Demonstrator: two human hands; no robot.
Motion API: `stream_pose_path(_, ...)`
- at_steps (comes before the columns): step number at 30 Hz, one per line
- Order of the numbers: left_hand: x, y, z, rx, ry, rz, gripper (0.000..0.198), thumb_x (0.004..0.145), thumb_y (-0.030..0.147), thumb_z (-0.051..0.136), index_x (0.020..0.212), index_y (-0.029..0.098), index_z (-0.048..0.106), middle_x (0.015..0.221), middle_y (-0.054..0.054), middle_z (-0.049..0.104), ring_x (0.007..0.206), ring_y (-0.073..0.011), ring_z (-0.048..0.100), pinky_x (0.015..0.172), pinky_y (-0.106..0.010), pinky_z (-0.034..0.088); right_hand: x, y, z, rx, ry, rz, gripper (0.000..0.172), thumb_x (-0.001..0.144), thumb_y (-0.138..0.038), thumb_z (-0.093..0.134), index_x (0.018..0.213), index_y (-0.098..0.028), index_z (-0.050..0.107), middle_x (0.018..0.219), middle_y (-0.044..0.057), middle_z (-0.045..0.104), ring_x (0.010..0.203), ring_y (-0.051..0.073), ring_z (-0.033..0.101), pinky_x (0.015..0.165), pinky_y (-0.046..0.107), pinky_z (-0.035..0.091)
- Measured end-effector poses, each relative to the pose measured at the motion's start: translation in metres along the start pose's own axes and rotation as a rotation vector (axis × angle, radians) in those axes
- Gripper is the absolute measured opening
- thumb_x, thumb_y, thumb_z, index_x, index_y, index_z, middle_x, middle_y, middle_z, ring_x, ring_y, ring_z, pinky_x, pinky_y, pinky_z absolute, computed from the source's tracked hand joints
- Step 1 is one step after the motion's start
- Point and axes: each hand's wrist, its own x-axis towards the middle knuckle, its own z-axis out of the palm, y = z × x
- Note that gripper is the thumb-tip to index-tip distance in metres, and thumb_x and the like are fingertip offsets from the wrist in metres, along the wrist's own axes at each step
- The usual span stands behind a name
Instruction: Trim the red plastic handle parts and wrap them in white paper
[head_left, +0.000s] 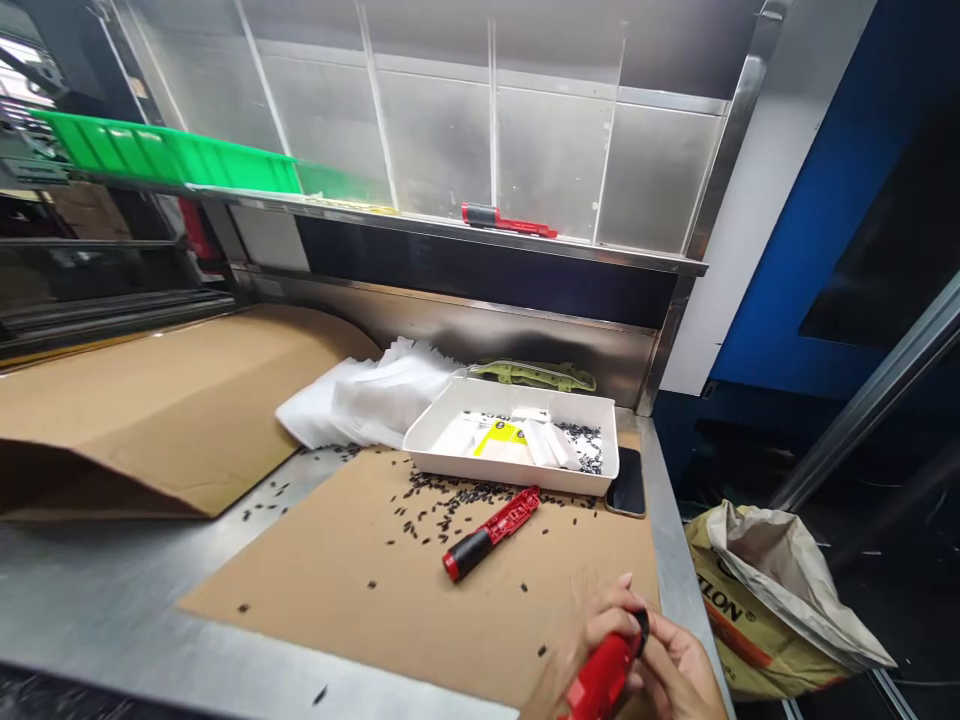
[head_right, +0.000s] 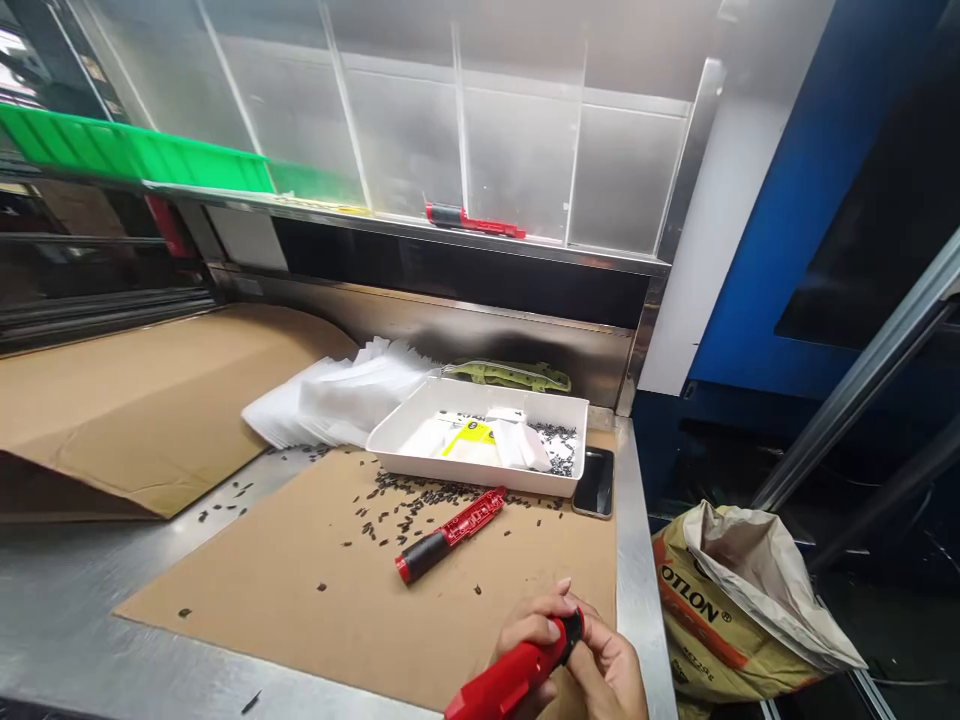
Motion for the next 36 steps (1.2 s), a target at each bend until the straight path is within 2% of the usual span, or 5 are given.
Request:
stream_pose_path(6, 0.0, 0.008, -0.015, -0.071, 0.185, -0.143, 0.025, 0.077, 0.036, 0.075, 0.1, 0.03, 0.071, 0.114, -0.004, 0.072, 0.123, -0.029, 0.055, 0.117, -0.042, 0.025, -0.01, -0.023, 0.03, -0.12, 0.197, -0.152, 0.043, 0.072, -0.056, 0.073, 0.095, -0.019, 0.074, 0.127, 0.014, 0.063, 0.125, 0.03, 0.053, 0.111, 0.043, 0.035)
stream_pose_path(12, 0.02, 0.031, -0.029, -0.531, 0.275, -0.43, 0.092, 0.069, 0.044, 0.079, 0.145, 0.036, 0.029, 0.103, -0.008, 0.076, 0.098, -0.0273, 0.071, 0.083, -0.032, 0.058, -0.024, -0.046, 0.037, -0.45, 0.426, -0.315, 0.036, 0.081, -0.055, 0.064, 0.07, -0.021, 0.066, 0.118, 0.01, 0.066, 0.116, 0.027, 0.058, 0.101, 0.039, 0.042)
stream_pose_path(18, 0.023, 0.047, -0.021, -0.727, 0.295, -0.508, 0.082, 0.088, 0.029, 0.057, 0.152, 0.033, 0.007, 0.102, -0.016, 0.076, 0.099, -0.031, 0.07, 0.081, -0.037, 0.06, -0.013, -0.065, 0.026, -0.762, 0.499, -0.399, 0.032, 0.093, -0.045, 0.049, 0.11, -0.027, 0.069, 0.131, 0.006, 0.059, 0.123, 0.023, 0.053, 0.104, 0.038, 0.041)
stream_pose_path(27, 0.02, 0.04, -0.025, -0.492, 0.096, -0.299, 0.033, 0.08, 0.033, 0.069, 0.113, 0.03, 0.071, 0.108, -0.014, 0.074, 0.108, -0.0345, 0.064, 0.09, -0.04, 0.055, -0.022, -0.063, 0.006, -0.92, 0.456, -0.347, 0.021, 0.093, -0.035, 0.049, 0.089, -0.025, 0.067, 0.106, 0.003, 0.064, 0.099, 0.017, 0.06, 0.081, 0.028, 0.045)
stream_pose_path(36, 0.01, 0.042, -0.021, -0.646, 0.217, -0.522, 0.049, 0.09, 0.032, 0.059, 0.138, 0.024, 0.051, 0.103, -0.013, 0.076, 0.115, -0.0288, 0.062, 0.103, -0.042, 0.048, -0.012, -0.037, 0.007, -1.384, 0.27, -0.091, 0.039, 0.082, -0.025, 0.066, 0.121, -0.024, 0.063, 0.124, 0.006, 0.062, 0.118, 0.028, 0.053, 0.098, 0.039, 0.045)
